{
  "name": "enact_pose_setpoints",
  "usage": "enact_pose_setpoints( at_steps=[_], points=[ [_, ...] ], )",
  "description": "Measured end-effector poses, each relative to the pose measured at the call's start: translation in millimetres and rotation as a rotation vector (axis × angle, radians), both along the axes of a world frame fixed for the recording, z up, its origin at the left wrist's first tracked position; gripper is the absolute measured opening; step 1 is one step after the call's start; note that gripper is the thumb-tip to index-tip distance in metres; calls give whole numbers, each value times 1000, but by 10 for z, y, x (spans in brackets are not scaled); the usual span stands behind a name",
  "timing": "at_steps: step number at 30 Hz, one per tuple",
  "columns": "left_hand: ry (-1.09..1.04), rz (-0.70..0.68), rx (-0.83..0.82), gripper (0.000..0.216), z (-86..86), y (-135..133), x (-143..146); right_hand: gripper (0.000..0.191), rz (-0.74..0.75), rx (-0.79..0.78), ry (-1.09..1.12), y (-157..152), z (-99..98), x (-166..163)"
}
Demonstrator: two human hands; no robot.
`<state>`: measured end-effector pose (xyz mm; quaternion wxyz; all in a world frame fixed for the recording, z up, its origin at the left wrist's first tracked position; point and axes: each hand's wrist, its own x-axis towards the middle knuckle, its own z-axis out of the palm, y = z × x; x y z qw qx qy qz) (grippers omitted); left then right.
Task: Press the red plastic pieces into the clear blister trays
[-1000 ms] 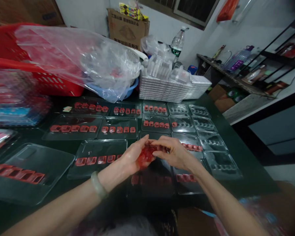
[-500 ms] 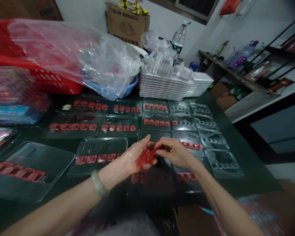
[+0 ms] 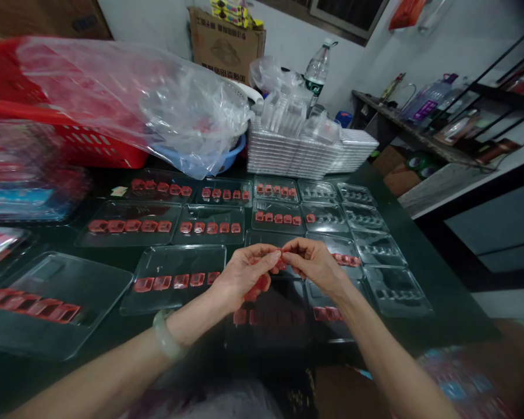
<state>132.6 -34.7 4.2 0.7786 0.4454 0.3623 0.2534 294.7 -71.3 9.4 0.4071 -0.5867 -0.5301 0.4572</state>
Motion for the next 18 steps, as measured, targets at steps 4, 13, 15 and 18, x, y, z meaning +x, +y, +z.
enact_pose_setpoints(
  at_steps=[4, 13, 15, 18],
  points=[
    [10, 27, -39, 30, -35, 12, 10, 17, -79, 119, -39, -51, -17, -113],
    [-107, 65, -260, 19, 7, 27, 3, 17, -253, 309, -155, -243, -95, -235],
    [-122, 62, -283, 20, 3, 29, 2, 15, -288, 283, -61, -258, -112, -233],
    [-141, 77, -286, 19, -6, 34, 0, 15, -317, 214, 145, -266, -112, -198]
  ],
)
